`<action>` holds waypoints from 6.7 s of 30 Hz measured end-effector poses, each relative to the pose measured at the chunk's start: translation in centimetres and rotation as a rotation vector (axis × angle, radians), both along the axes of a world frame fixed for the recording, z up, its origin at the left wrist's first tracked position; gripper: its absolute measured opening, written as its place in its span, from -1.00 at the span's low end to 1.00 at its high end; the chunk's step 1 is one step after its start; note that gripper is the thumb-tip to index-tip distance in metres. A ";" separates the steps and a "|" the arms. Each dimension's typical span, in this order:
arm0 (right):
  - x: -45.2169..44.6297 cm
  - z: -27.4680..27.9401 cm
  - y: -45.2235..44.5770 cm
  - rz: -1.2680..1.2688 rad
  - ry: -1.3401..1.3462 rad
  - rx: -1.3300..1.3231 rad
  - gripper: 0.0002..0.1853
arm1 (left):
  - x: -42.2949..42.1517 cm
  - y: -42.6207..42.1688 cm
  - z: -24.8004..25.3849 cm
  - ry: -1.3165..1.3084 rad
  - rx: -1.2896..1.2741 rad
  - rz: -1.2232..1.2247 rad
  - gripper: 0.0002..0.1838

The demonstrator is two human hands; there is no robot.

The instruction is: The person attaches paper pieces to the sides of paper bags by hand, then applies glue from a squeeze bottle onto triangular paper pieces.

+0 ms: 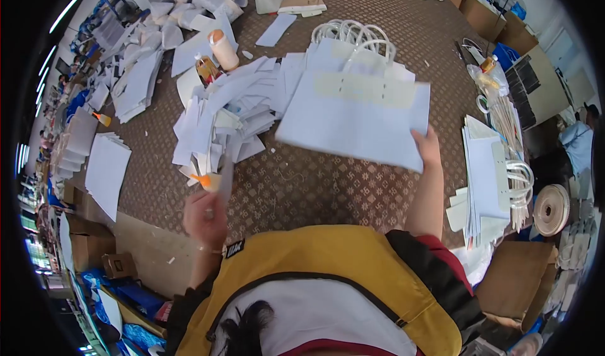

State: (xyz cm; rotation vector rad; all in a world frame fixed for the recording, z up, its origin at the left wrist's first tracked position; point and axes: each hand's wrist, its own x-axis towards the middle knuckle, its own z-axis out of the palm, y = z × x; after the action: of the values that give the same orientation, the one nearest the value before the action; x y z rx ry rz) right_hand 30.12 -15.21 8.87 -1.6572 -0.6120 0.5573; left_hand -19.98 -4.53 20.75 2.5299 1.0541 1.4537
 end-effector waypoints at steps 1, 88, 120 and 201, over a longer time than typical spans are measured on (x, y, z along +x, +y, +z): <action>-0.4 -1.7 -3.1 0.043 0.034 -0.040 -0.56 | 0.7 0.3 -0.5 0.007 0.001 -0.106 -0.84; -33.2 -4.4 0.0 0.614 -0.944 -0.634 -0.61 | 9.2 5.1 -21.6 0.764 -0.399 -0.327 -0.17; -7.8 -8.9 -16.9 -0.083 -0.317 -0.736 -0.52 | 9.2 -2.1 -17.9 0.782 -0.657 -0.152 -0.26; -28.3 -7.1 -5.7 0.141 -0.657 -0.419 -0.56 | 8.2 14.4 10.2 -0.174 -1.003 -0.505 -0.64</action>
State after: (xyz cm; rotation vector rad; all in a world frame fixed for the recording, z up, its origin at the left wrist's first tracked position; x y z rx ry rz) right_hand 1.82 -20.90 1.80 -2.2243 -1.1532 0.2331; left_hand -11.74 9.91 30.93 1.7093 0.7407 0.7026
